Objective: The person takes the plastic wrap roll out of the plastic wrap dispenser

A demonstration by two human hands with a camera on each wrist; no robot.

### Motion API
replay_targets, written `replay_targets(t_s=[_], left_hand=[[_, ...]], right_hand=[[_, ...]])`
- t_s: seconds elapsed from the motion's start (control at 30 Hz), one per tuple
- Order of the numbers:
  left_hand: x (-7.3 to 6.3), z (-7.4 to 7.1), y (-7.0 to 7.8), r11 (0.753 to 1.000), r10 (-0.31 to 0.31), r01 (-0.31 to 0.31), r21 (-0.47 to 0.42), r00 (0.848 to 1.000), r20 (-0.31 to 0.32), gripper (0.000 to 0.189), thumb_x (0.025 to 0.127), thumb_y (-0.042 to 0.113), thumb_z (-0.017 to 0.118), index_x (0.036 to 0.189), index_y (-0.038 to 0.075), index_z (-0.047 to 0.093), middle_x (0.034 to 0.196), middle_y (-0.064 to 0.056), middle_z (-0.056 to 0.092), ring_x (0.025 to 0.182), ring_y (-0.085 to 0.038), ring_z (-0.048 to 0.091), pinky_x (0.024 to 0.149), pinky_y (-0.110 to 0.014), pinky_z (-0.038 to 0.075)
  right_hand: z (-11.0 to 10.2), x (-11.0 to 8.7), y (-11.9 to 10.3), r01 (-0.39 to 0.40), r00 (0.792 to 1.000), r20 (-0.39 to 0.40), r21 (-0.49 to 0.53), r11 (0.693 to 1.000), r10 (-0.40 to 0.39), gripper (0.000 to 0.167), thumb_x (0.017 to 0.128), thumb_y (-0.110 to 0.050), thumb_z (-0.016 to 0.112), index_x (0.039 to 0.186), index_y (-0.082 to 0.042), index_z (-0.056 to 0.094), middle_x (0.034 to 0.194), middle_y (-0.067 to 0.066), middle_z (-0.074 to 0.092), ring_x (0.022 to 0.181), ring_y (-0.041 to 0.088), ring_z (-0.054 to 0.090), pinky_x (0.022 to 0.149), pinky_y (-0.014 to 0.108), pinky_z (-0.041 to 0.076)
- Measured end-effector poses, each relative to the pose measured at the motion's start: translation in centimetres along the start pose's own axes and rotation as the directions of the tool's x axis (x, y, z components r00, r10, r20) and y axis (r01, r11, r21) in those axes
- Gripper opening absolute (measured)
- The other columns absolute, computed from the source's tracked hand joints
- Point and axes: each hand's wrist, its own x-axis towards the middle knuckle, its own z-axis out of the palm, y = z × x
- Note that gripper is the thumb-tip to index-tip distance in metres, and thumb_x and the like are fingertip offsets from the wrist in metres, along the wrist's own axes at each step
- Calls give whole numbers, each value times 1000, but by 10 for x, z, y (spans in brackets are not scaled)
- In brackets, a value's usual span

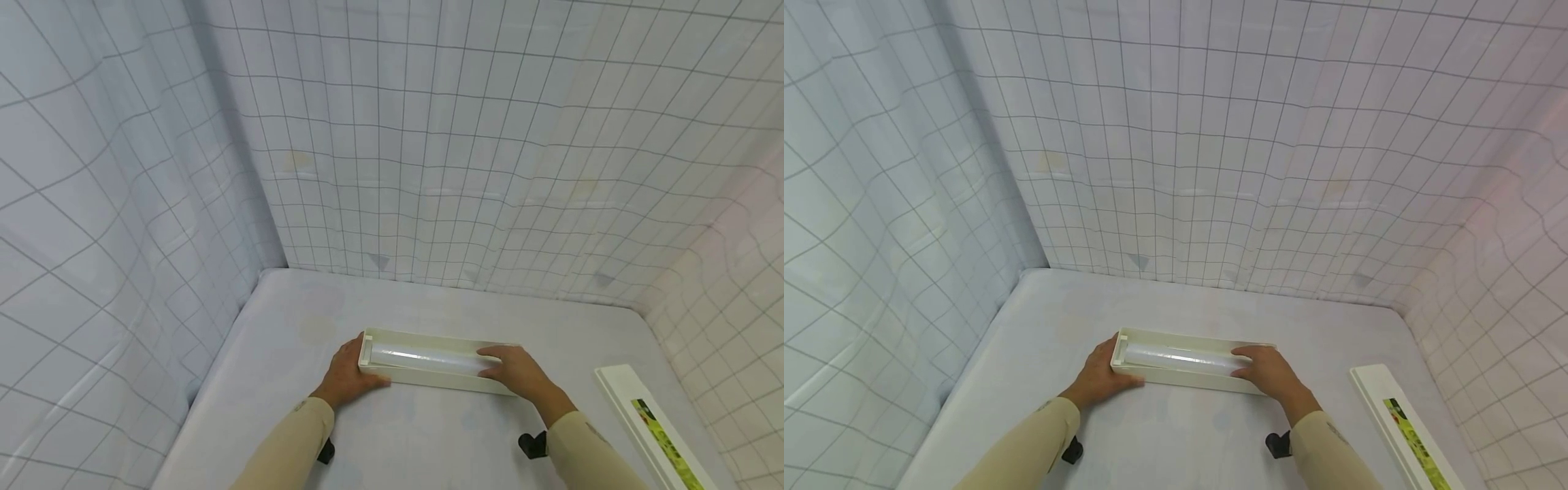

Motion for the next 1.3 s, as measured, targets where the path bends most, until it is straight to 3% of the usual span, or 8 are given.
replay_targets(t_s=[0.3,0.6,1.3], left_hand=[[-1,0,1,1000,2,-2,-19,1000,-8,117,65,54,92,159,18,33,150,-8,54,145,-36,42,121,-60,32],[-1,1,1,1000,4,-4,-11,1000,-10,117,66,53,92,160,17,32,152,-10,52,146,-36,40,121,-59,31],[2,5,-8,999,35,-35,-7,999,-15,118,66,56,91,160,16,32,151,-7,53,146,-35,40,122,-58,31]], right_hand=[[10,8,-5,9,998,67,16,1000,-10,49,82,-19,84,129,-13,71,145,10,62,137,37,55,112,53,46],[16,14,-8,15,992,122,-7,1000,-14,50,85,-19,83,133,-15,69,145,10,62,139,37,53,114,54,44],[21,20,1,-12,991,137,141,990,-8,44,88,-23,80,130,-15,72,141,10,65,138,38,53,113,55,45]])
